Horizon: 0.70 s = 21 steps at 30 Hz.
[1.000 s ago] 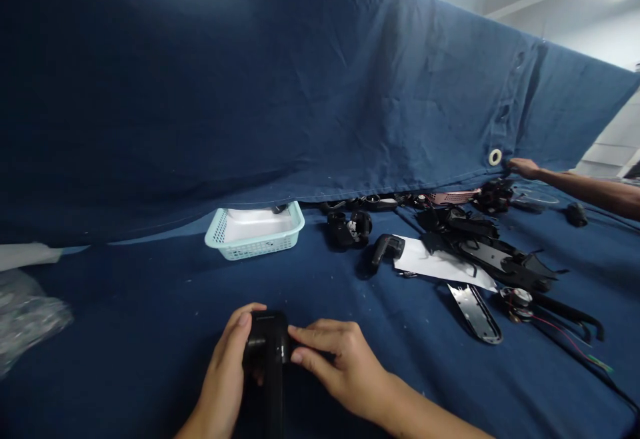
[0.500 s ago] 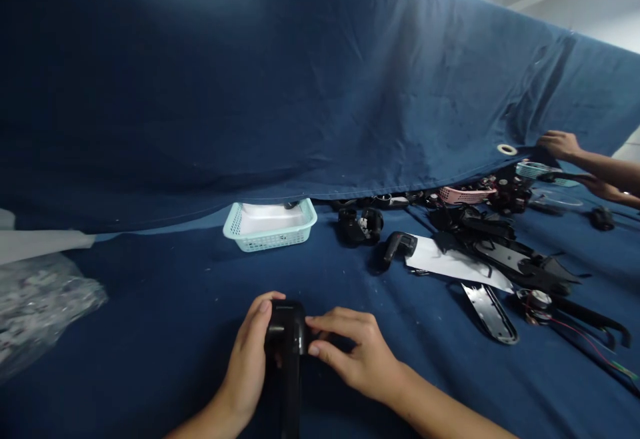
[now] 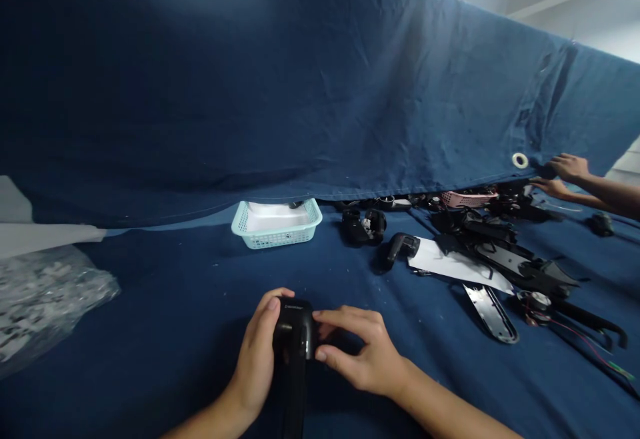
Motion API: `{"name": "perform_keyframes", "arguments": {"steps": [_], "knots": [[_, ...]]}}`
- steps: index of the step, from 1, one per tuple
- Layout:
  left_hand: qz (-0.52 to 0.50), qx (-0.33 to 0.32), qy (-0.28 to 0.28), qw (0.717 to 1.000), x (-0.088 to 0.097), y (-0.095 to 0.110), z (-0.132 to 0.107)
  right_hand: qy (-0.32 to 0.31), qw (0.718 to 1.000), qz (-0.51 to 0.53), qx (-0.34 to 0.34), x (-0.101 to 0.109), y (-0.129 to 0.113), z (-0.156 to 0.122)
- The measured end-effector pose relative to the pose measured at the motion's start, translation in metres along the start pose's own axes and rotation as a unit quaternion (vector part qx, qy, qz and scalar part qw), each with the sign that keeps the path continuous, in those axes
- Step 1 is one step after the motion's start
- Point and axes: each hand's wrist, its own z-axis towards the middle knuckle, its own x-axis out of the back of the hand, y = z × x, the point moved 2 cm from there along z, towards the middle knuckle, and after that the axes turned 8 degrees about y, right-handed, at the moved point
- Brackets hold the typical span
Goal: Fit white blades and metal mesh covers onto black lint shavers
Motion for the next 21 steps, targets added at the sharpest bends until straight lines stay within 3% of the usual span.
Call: {"name": "perform_keyframes", "arguments": {"steps": [9, 21], "knots": [[-0.011, 0.067, 0.0, 0.998, -0.004, -0.005, 0.003, -0.008, 0.999, -0.016, -0.028, -0.001, 0.004, -0.003], [-0.006, 0.132, -0.031, 0.991, -0.008, -0.012, 0.009, -0.01, 0.993, -0.018, -0.119, -0.001, -0.003, 0.001]]}}
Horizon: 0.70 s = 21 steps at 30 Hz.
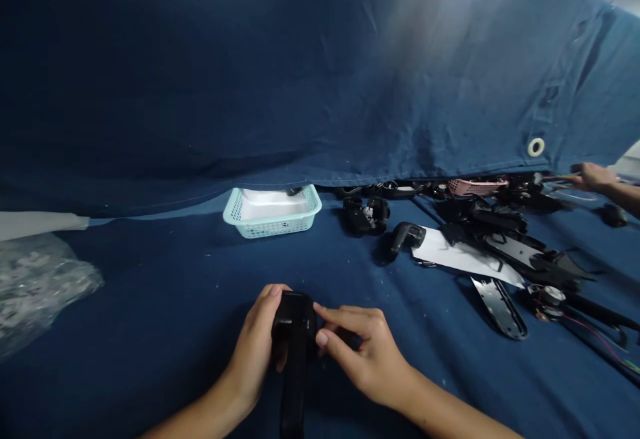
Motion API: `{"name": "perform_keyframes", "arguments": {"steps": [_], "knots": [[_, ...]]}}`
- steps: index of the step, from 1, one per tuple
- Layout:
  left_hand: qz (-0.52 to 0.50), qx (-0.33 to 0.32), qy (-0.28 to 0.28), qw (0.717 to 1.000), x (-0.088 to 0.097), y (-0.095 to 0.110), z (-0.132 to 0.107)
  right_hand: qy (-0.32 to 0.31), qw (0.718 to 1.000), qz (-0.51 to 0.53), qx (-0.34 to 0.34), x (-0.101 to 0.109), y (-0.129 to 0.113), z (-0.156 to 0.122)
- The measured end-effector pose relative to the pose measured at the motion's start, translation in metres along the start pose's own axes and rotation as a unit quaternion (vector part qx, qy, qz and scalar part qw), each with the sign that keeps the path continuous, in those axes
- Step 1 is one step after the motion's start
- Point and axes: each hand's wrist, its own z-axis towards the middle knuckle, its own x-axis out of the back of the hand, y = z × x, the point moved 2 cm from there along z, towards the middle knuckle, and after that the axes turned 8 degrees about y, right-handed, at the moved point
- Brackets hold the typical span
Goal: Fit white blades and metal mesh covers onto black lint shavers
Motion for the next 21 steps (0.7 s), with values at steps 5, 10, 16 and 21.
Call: {"name": "perform_keyframes", "arguments": {"steps": [5, 10, 16, 21], "knots": [[0.009, 0.031, 0.004, 0.999, -0.002, -0.001, 0.004, 0.022, 1.0, -0.002, -0.022, 0.002, -0.003, 0.0], [0.023, 0.048, -0.001, 0.999, -0.004, -0.001, 0.009, 0.04, 0.999, -0.021, -0.022, 0.002, -0.003, -0.002], [0.036, 0.045, -0.009, 0.998, -0.004, -0.002, 0.012, 0.041, 0.998, -0.013, -0.052, 0.003, -0.005, -0.002], [0.05, 0.036, -0.007, 0.998, -0.005, -0.003, 0.011, 0.054, 0.996, -0.029, -0.058, 0.004, -0.008, -0.004]]}}
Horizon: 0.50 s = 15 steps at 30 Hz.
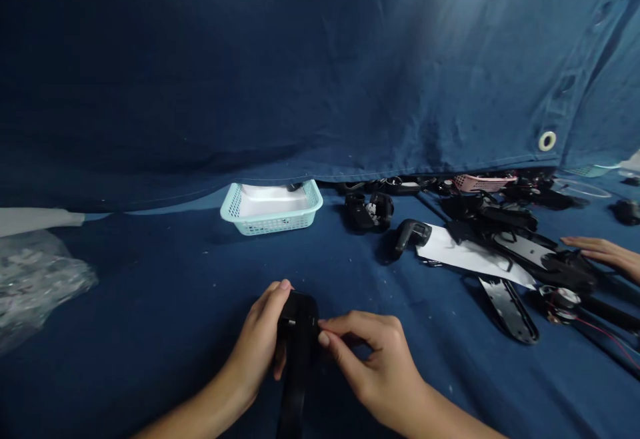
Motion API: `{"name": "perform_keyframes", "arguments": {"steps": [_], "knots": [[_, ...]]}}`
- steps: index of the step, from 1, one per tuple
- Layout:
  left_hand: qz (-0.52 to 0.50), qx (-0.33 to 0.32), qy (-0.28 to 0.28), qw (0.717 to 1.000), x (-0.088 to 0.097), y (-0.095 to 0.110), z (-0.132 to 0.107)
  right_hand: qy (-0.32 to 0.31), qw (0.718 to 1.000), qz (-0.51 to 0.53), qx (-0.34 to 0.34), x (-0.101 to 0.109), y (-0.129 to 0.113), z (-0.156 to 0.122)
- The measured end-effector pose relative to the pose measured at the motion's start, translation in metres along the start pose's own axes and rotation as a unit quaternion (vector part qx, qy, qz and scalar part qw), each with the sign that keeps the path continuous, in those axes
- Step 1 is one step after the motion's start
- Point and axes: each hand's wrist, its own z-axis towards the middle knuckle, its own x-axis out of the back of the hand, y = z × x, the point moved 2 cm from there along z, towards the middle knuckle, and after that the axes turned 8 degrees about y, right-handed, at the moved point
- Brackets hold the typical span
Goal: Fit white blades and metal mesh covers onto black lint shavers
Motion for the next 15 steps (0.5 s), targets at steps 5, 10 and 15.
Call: {"name": "perform_keyframes", "arguments": {"steps": [5, 10, 15], "knots": [[0.012, -0.007, 0.006, 1.0, -0.001, 0.001, -0.002, -0.01, 0.999, -0.032, 0.018, 0.003, -0.003, 0.001], [0.023, -0.035, 0.021, 0.999, 0.0, 0.003, -0.004, -0.032, 0.997, -0.049, 0.041, 0.005, -0.004, 0.002], [0.016, -0.118, 0.077, 0.99, 0.007, 0.006, -0.012, -0.055, 0.99, -0.042, 0.125, 0.004, -0.003, -0.001]]}}
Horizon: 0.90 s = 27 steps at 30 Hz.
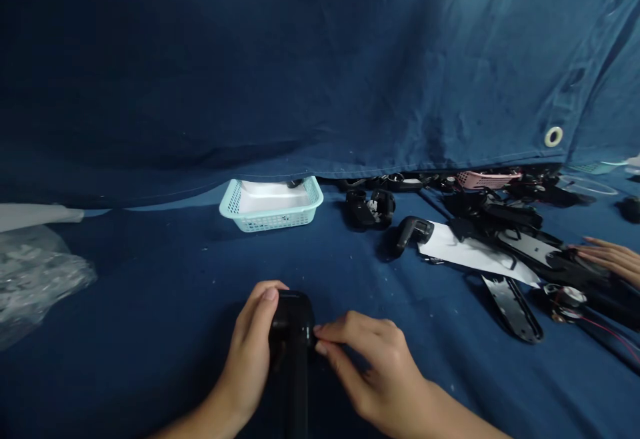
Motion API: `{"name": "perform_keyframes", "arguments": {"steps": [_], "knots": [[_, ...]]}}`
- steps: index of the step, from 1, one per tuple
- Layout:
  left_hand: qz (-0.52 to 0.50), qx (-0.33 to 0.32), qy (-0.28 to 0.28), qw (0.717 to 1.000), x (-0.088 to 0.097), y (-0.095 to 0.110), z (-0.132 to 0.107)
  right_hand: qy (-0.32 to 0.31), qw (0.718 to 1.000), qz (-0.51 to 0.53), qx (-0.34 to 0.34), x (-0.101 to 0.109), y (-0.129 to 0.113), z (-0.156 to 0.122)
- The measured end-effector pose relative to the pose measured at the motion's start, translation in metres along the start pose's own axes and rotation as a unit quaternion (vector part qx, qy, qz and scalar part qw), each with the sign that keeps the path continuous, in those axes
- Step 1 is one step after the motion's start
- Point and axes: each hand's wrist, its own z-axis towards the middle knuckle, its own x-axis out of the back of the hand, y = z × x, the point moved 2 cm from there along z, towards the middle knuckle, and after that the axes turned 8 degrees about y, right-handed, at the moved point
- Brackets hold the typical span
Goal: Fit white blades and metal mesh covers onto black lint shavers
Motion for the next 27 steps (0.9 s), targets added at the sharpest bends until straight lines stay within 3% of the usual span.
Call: {"name": "perform_keyframes", "arguments": {"steps": [6, 11, 14, 21, 27], "knots": [[-0.011, -0.093, 0.012, 0.996, 0.009, 0.004, -0.012, -0.029, 0.999, 0.033, -0.005, 0.005, -0.003, -0.001], [-0.021, -0.122, -0.017, 0.992, 0.01, 0.002, -0.019, -0.099, 0.991, 0.069, -0.052, 0.005, -0.005, -0.007], [-0.03, -0.111, -0.018, 0.993, 0.01, 0.0, -0.02, -0.133, 0.984, 0.11, -0.045, -0.001, -0.005, -0.009], [-0.008, -0.082, -0.023, 0.996, 0.009, -0.002, -0.018, -0.075, 0.979, 0.169, -0.086, -0.009, -0.008, -0.008], [0.02, -0.099, -0.009, 0.995, 0.01, -0.003, -0.017, -0.076, 0.967, 0.207, -0.129, -0.015, -0.005, -0.012]]}}
